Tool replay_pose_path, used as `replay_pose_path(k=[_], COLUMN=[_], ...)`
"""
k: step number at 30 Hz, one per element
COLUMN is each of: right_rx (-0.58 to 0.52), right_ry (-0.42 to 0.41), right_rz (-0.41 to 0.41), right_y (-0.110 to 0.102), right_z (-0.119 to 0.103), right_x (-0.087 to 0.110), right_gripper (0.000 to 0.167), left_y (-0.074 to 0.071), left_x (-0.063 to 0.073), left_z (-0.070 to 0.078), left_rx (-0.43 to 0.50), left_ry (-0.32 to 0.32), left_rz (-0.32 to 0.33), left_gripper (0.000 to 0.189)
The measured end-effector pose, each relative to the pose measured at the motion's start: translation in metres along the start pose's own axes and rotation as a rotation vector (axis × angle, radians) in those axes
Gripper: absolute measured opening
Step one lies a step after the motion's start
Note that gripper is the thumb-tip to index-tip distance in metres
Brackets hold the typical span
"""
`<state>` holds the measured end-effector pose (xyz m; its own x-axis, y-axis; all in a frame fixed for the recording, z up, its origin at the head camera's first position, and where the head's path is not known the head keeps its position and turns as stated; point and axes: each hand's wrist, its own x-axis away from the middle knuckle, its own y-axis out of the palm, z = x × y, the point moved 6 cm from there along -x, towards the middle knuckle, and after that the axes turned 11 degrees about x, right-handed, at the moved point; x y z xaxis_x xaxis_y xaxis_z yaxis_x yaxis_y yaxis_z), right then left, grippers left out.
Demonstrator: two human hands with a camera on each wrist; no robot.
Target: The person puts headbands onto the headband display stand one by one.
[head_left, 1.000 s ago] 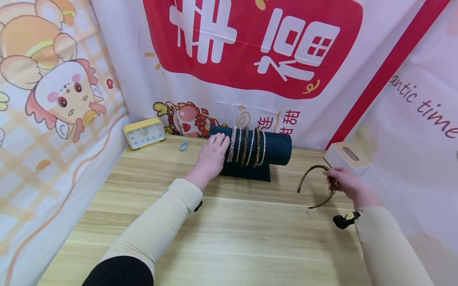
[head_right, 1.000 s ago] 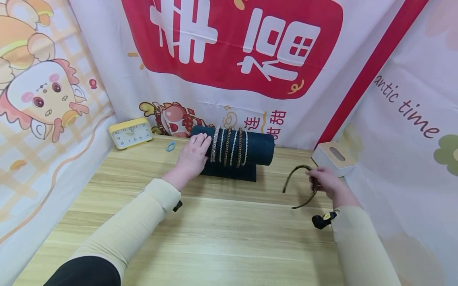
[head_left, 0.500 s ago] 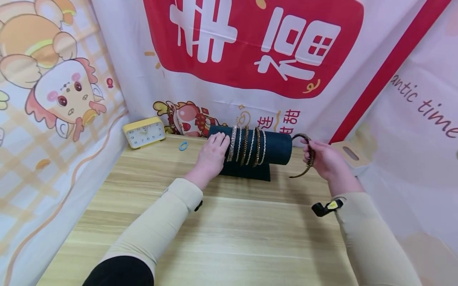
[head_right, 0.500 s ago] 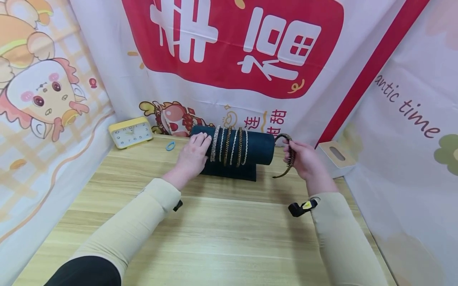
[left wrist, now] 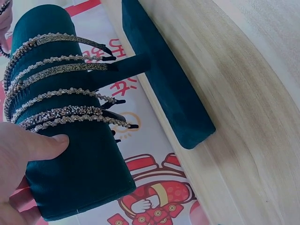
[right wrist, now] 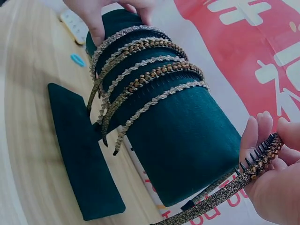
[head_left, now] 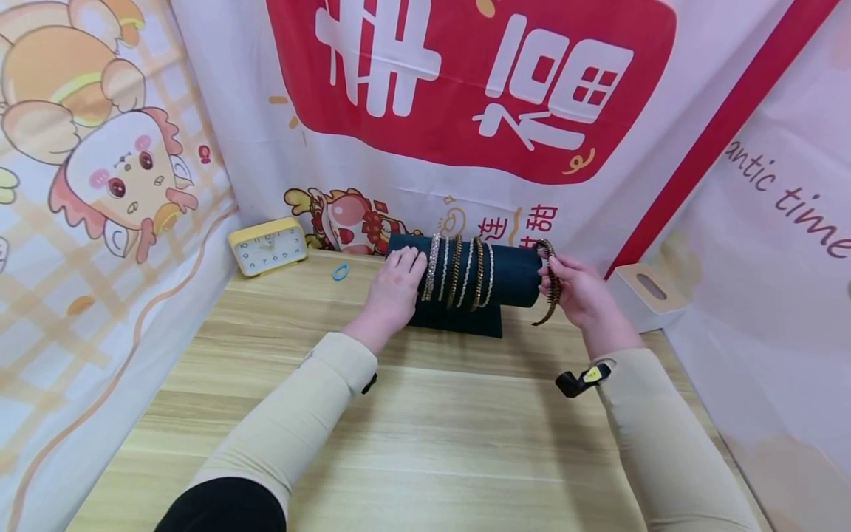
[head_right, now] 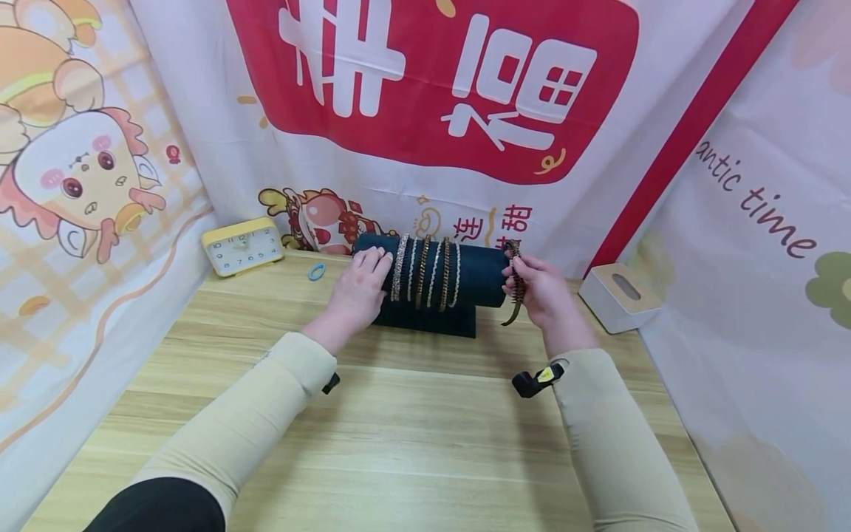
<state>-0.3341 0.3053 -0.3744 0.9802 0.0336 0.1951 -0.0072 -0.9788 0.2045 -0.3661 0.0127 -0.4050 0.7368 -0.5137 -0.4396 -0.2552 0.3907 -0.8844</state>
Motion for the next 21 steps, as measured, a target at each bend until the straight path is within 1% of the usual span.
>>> replay_pose_path(k=[3,6,9,11,12,15,17,18,19,21], right_rx=[0.004,0.033,0.100,0.207,0.285,0.567,0.757,0.832,0.889,0.971], right_ry=[0.008,0.006,-0.011,-0.030,-0.048,-0.098,-0.143,-0.161,-0.176,-0.192], right_rz=[0.007,0.011,0.028,0.079,0.109,0.233,0.320,0.355,0.384,0.414], right_y=[0.004,0.009,0.017,0.021,0.023,0.027,0.029,0.030,0.031,0.034], right_z=[0.002,0.003,0.004,0.004,0.003,0.000,-0.004,-0.006,-0.008,-0.010], right_x=[-0.002,-0.004,-0.008,-0.010,-0.011,-0.014,-0.015,-0.015,-0.015,-0.017], right_gripper=[0.046,0.048,0.048,0.043,0.038,0.027,0.026,0.026,0.028,0.029], left_y=[-0.001,-0.001,-0.001,-0.002,-0.002,-0.002,-0.002,-0.002,-0.002,-0.001], left_x=[0.000,0.000,0.000,0.000,0.000,0.001,0.001,0.001,0.001,0.001], left_z=[0.000,0.000,0.000,0.000,0.000,-0.001,-0.001,-0.001,-0.002,-0.003], left_rx=[0.005,0.007,0.011,0.015,0.018,0.026,0.032,0.033,0.035,0.038], left_ry=[0.001,0.003,0.005,0.004,0.005,0.004,0.005,0.006,0.008,0.008], left_rz=[0.013,0.015,0.021,0.027,0.028,0.029,0.028,0.029,0.031,0.033], left_gripper=[0.057,0.056,0.055,0.055,0.055,0.055,0.055,0.055,0.055,0.055])
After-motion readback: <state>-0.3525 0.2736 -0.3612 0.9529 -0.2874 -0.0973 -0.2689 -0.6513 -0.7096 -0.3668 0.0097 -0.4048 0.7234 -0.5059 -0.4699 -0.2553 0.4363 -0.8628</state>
